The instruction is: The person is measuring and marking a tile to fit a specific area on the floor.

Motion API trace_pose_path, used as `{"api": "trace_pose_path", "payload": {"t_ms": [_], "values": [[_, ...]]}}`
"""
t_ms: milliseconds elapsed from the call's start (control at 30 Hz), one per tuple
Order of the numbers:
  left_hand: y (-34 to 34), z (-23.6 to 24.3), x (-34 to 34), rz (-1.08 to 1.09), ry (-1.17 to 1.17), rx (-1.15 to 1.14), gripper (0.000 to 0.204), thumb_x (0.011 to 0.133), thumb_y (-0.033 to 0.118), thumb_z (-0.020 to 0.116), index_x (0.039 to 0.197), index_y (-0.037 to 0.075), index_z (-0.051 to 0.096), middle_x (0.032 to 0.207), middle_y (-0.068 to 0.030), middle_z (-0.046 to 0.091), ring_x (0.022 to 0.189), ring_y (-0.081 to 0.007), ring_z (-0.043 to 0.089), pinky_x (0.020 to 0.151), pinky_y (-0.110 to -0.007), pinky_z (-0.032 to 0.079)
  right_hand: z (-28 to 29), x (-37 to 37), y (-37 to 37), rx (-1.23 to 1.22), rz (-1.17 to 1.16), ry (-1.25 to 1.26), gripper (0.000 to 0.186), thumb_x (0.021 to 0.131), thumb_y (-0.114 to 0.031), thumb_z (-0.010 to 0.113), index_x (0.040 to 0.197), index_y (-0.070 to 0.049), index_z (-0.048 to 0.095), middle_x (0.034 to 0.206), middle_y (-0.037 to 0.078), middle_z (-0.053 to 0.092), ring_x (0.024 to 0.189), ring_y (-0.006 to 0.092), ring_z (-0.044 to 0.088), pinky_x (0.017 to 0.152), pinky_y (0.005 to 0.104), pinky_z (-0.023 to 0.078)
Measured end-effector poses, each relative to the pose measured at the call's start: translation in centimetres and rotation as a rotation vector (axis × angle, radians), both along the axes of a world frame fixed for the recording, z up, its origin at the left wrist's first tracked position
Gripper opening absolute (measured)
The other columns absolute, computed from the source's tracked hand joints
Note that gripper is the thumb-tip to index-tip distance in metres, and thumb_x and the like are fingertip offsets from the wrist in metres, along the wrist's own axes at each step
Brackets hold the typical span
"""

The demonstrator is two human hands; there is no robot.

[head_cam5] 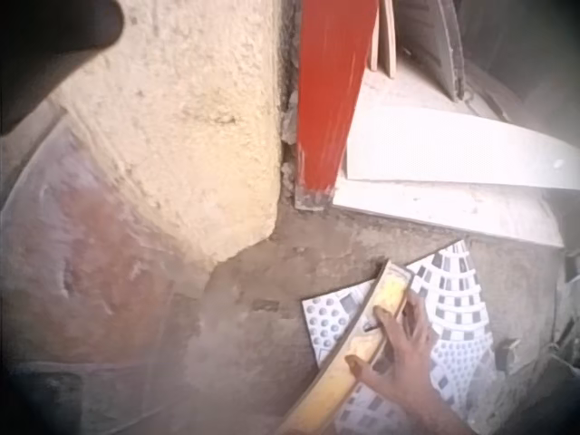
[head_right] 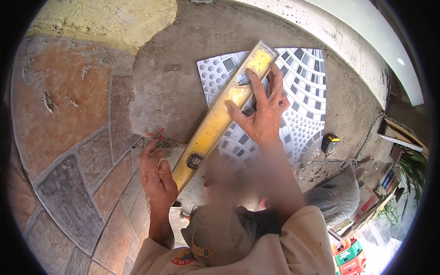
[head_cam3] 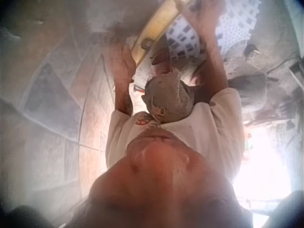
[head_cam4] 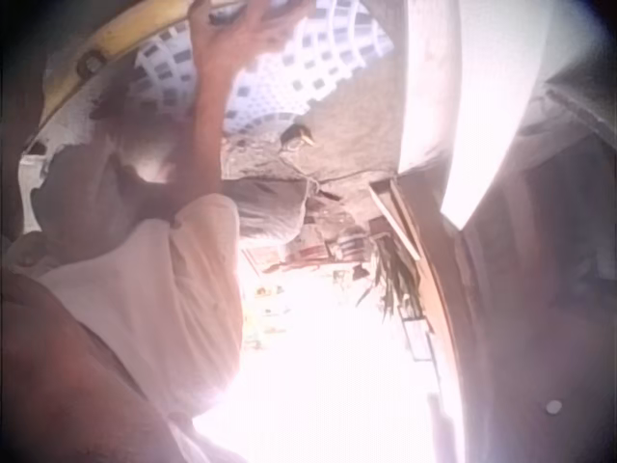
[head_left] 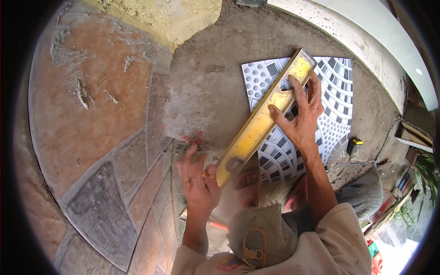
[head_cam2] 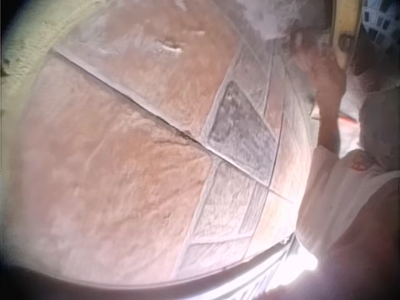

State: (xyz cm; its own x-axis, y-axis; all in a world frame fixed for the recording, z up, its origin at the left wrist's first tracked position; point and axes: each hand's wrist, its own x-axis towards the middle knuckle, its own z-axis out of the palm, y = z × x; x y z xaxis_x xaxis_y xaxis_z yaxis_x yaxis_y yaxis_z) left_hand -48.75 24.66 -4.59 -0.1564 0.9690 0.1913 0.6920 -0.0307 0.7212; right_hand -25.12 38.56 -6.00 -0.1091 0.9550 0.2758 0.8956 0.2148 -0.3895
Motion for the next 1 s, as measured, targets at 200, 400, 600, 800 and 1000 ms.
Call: {"api": "trace_pose_path", "payload": {"t_ms": [200, 400, 600, 800, 1000], "values": [[3.1, 1.4, -0.1, 0.084, -0.382, -0.002, 0.024, 0.101, 0.017, 0.051, 0.109, -0.001, 0.064, 0.108, -0.0146, 0.063, 0.092, -0.0222, 0.059, 0.081, -0.032, 0.047, 0.4, 0.4, -0.4, -0.01, -0.017, 0.011, 0.078, 0.065, -0.044, 0.082, 0.135, -0.018, 0.057, 0.151, 0.018, 0.025, 0.129, 0.0365, 0.046, 0.1, 0.0466, 0.024], [6.2, -0.2, 4.0, 0.007, -0.512, -0.098, 0.019, 0.1, 0.015, 0.055, 0.103, -0.003, 0.063, 0.1, -0.0089, 0.065, 0.086, -0.014, 0.059, 0.078, -0.027, 0.047, 0.5, 0.3, -0.3, -0.006, -0.012, 0.008, 0.079, 0.064, -0.043, 0.083, 0.135, -0.018, 0.057, 0.151, 0.019, 0.025, 0.129, 0.0354, 0.047, 0.099, 0.0442, 0.024], [8.8, -0.8, 6.7, -0.058, -0.493, -0.132, 0.017, 0.1, 0.012, 0.056, 0.103, -0.003, 0.062, 0.096, -0.0105, 0.064, 0.084, -0.0175, 0.061, 0.076, -0.029, 0.048, 0.2, 1.7, 0.6, -0.01, -0.011, 0.029, 0.079, 0.064, -0.043, 0.083, 0.135, -0.018, 0.057, 0.151, 0.021, 0.026, 0.13, 0.0328, 0.044, 0.097, 0.0427, 0.024], [10.7, -1.7, 8.0, -0.122, -0.33, -0.005, 0.014, 0.098, 0.008, 0.055, 0.102, -0.003, 0.062, 0.095, -0.0146, 0.065, 0.083, -0.0263, 0.064, 0.075, -0.034, 0.05, 0.8, 2.8, 1.3, -0.007, -0.012, -0.022, 0.079, 0.063, -0.043, 0.083, 0.134, -0.018, 0.057, 0.15, 0.023, 0.028, 0.13, 0.0297, 0.041, 0.093, 0.0416, 0.025], [15.3, -0.9, 9.9, -0.219, -0.316, 0.012, 0.012, 0.096, 0.005, 0.053, 0.098, -0.003, 0.062, 0.095, -0.015, 0.066, 0.085, -0.0321, 0.065, 0.076, -0.037, 0.051, 0.8, 3.2, 1.3, -0.01, -0.006, 0.0, 0.08, 0.063, -0.042, 0.083, 0.135, -0.018, 0.057, 0.15, 0.023, 0.029, 0.13, 0.0283, 0.041, 0.09, 0.0402, 0.026]]}}
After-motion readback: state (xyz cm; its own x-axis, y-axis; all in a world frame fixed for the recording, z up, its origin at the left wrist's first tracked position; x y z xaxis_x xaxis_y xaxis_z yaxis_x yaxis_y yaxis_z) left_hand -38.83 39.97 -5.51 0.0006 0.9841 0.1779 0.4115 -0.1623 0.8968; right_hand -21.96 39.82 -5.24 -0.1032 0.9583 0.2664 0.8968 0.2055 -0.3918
